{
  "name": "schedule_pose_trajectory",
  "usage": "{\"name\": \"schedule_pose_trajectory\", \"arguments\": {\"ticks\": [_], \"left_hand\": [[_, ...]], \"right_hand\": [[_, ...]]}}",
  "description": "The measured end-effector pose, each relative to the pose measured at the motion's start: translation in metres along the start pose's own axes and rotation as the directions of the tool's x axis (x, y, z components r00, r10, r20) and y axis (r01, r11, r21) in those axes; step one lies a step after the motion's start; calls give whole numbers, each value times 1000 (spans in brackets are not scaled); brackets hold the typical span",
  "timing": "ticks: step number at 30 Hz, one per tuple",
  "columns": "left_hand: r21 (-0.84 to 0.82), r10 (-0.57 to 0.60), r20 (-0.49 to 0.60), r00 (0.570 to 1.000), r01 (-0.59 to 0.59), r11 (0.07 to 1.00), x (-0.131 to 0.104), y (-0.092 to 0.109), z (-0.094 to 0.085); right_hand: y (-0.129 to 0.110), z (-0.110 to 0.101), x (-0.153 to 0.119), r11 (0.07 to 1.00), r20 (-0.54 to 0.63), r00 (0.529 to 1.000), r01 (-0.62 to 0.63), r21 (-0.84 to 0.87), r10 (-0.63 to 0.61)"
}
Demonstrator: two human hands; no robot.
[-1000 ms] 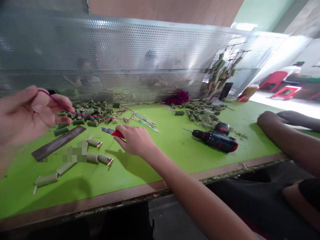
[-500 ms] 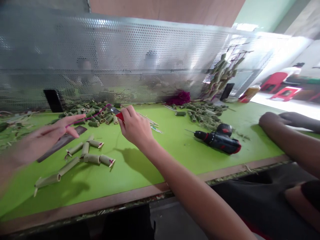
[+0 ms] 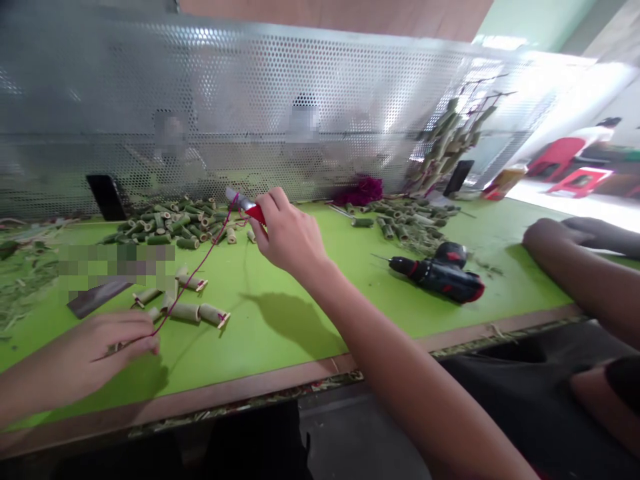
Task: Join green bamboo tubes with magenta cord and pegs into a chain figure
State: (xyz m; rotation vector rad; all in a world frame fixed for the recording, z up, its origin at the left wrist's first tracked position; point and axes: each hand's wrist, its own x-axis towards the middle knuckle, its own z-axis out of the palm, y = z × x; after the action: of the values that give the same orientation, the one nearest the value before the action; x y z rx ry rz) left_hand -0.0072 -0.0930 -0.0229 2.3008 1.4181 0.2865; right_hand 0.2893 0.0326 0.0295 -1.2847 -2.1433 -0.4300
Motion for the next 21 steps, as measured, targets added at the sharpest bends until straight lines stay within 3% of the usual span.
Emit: {"name": "schedule_pose_trajectory", "arguments": {"ticks": [3, 7, 10, 14, 17, 21], "left_hand": [[-63, -65, -19, 998, 64, 996, -1, 9, 18], [-125, -110, -22, 994, 107, 986, -12, 34, 48], [-90, -174, -124, 977, 164, 982, -20, 43, 61], [-75, -295, -215, 931, 285, 955, -22, 27, 59], [0, -299, -272, 915, 310, 951, -15, 15, 52], [153, -307, -328, 893, 371, 916, 5, 17, 42]], "right_hand": [[-2, 4, -8, 995, 22, 999, -39, 96, 37], [-9, 10, -22, 968, 235, 963, -179, 179, 134], [-17, 14, -24, 983, 378, 925, -99, 153, 34], [-27, 26, -6, 993, 494, 862, 95, 64, -114], [-32, 44, 20, 995, 485, 869, 96, 34, -100], [-34, 76, 56, 998, 494, 867, 64, 27, -69]]}}
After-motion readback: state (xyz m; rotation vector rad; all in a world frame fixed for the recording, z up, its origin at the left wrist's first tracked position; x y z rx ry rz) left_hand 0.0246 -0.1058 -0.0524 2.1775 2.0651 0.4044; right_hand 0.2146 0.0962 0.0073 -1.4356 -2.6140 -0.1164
